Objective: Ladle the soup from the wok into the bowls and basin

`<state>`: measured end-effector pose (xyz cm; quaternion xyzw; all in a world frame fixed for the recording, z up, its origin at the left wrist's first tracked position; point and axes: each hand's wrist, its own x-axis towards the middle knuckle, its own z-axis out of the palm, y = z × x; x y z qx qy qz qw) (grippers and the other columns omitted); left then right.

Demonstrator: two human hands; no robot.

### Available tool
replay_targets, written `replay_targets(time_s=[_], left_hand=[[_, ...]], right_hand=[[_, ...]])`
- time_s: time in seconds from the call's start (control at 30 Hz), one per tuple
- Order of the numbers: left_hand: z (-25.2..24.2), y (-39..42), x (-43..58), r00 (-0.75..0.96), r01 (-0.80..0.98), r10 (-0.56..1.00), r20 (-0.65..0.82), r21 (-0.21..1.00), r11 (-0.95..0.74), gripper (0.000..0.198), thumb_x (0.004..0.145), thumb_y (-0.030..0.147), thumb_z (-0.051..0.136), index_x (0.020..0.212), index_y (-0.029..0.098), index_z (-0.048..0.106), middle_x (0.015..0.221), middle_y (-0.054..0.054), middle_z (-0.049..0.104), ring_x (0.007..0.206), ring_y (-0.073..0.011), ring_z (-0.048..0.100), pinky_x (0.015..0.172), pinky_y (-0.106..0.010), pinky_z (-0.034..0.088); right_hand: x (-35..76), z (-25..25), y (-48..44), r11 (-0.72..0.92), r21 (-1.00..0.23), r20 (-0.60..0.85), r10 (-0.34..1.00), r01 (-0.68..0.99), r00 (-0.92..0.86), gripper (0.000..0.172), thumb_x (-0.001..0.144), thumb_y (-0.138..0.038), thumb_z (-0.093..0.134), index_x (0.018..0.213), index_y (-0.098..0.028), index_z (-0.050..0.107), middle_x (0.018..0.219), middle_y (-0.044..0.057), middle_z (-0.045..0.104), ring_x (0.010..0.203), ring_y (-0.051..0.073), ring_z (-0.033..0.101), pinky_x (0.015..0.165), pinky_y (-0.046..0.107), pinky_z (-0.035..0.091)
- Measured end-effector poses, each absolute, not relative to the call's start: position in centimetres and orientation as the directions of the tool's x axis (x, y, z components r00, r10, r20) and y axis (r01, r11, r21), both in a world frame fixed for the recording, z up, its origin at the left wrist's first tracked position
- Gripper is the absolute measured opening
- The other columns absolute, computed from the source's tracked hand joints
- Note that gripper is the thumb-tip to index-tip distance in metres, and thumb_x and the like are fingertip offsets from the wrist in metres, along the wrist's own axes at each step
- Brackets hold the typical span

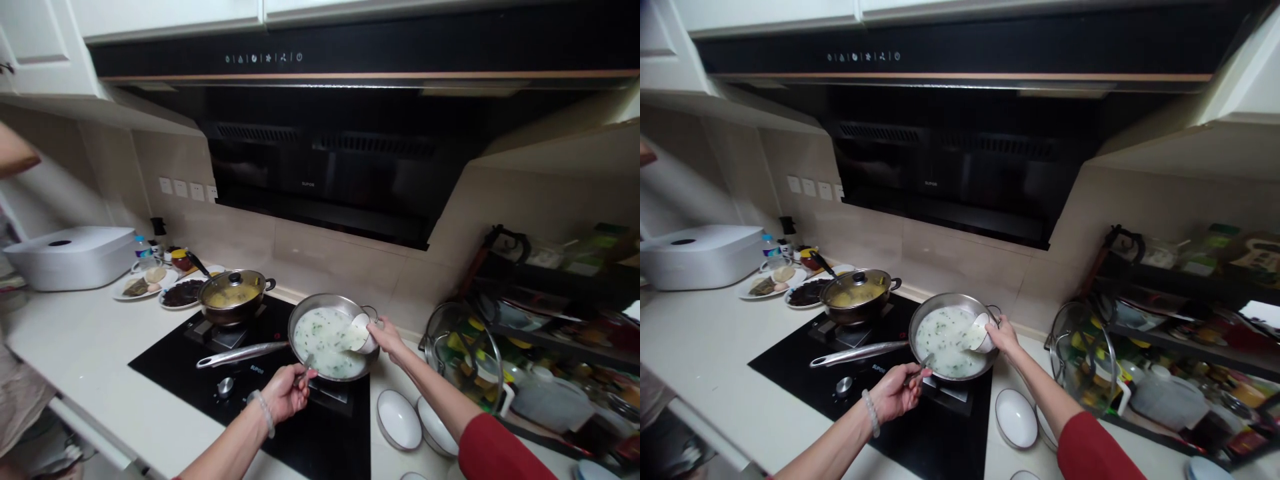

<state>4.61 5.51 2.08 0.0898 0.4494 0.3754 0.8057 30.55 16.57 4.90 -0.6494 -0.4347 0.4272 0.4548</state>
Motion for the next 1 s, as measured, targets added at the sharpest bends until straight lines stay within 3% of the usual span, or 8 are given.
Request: replay_targets(time_s=[0.1,0.2,0.37,0.53,0.67,0.8,0.9,1.0], left_hand=[[2.0,5.5,4.5,0.317,-0.526,0.69,-0.651,0.484,0.699,0.021,0.081,0.02,0.045,0.086,0.007,0.059,0.036,0.007,0.036,0.033,-0.0069,0.04,0.036,-0.014,0.027],[1.8,5.5,4.3,0.328,-0.537,0.694,-0.641,0.478,0.695,0.02,0.08,0.02,0.046,0.085,0.007,0.06,0.036,0.007,0.037,0.034,-0.0072,0.041,0.036,-0.014,0.028],[1.5,5.5,4.1,0.345,-0.548,0.691,-0.635,0.462,0.698,0.02,0.08,0.021,0.046,0.086,0.007,0.059,0.036,0.006,0.038,0.034,-0.0079,0.042,0.037,-0.014,0.029],[1.5,5.4,4.2,0.343,-0.559,0.689,-0.638,0.451,0.696,0.018,0.08,0.021,0.048,0.086,0.009,0.059,0.036,0.007,0.038,0.034,-0.0084,0.042,0.037,-0.015,0.03],[1.6,5.3,4.3,0.344,-0.55,0.694,-0.633,0.463,0.695,0.018,0.08,0.02,0.047,0.086,0.009,0.059,0.035,0.007,0.038,0.034,-0.0085,0.042,0.037,-0.015,0.029],[1.7,5.2,4.3,0.342,-0.553,0.693,-0.634,0.461,0.694,0.018,0.079,0.02,0.048,0.087,0.008,0.059,0.035,0.007,0.037,0.033,-0.0083,0.041,0.037,-0.015,0.029],[1.7,5.1,4.4,0.353,-0.554,0.689,-0.633,0.453,0.699,0.018,0.079,0.02,0.049,0.088,0.008,0.059,0.035,0.008,0.036,0.033,-0.0084,0.042,0.037,-0.015,0.029],[1.8,5.1,4.5,0.355,-0.549,0.685,-0.636,0.452,0.703,0.017,0.079,0.019,0.049,0.088,0.008,0.059,0.035,0.008,0.036,0.033,-0.0083,0.042,0.036,-0.015,0.029]], right_hand=[[30.2,5.8,17.3,-0.121,-0.904,-0.029,0.974,0.409,0.225,0.059,0.06,-0.021,0.07,0.117,-0.022,0.052,0.1,0.007,0.064,0.093,0.022,0.06,0.072,0.028,0.045],[29.5,6.8,17.2,-0.03,-0.806,0.059,0.99,0.591,0.132,0.067,0.06,-0.021,0.07,0.124,-0.024,0.048,0.105,0.008,0.061,0.103,0.027,0.054,0.082,0.033,0.039],[28.1,8.2,16.1,0.198,-0.274,0.13,0.977,0.941,-0.167,0.07,0.075,-0.032,0.057,0.139,-0.022,0.03,0.107,0.015,0.054,0.093,0.031,0.056,0.076,0.037,0.037],[27.9,8.4,15.7,0.191,-0.131,0.131,0.976,0.973,-0.174,0.071,0.077,-0.035,0.054,0.141,-0.025,0.025,0.107,0.015,0.052,0.088,0.03,0.057,0.072,0.036,0.035],[28.5,8.3,15.5,0.167,-0.155,0.149,0.978,0.974,-0.144,0.071,0.076,-0.035,0.054,0.141,-0.025,0.026,0.108,0.015,0.051,0.088,0.031,0.058,0.072,0.037,0.035],[29.1,8.3,15.4,0.125,-0.269,0.165,0.983,0.955,-0.082,0.071,0.075,-0.033,0.057,0.14,-0.023,0.029,0.109,0.016,0.053,0.094,0.032,0.057,0.076,0.039,0.036],[29.9,8.0,15.7,0.053,-0.516,0.177,0.983,0.855,0.046,0.071,0.069,-0.029,0.064,0.135,-0.022,0.036,0.107,0.014,0.057,0.101,0.032,0.055,0.08,0.038,0.038],[30.8,7.3,16.0,-0.056,-0.858,0.097,0.959,0.511,0.268,0.069,0.058,-0.022,0.073,0.122,-0.024,0.048,0.102,0.008,0.061,0.099,0.026,0.056,0.076,0.031,0.042]])
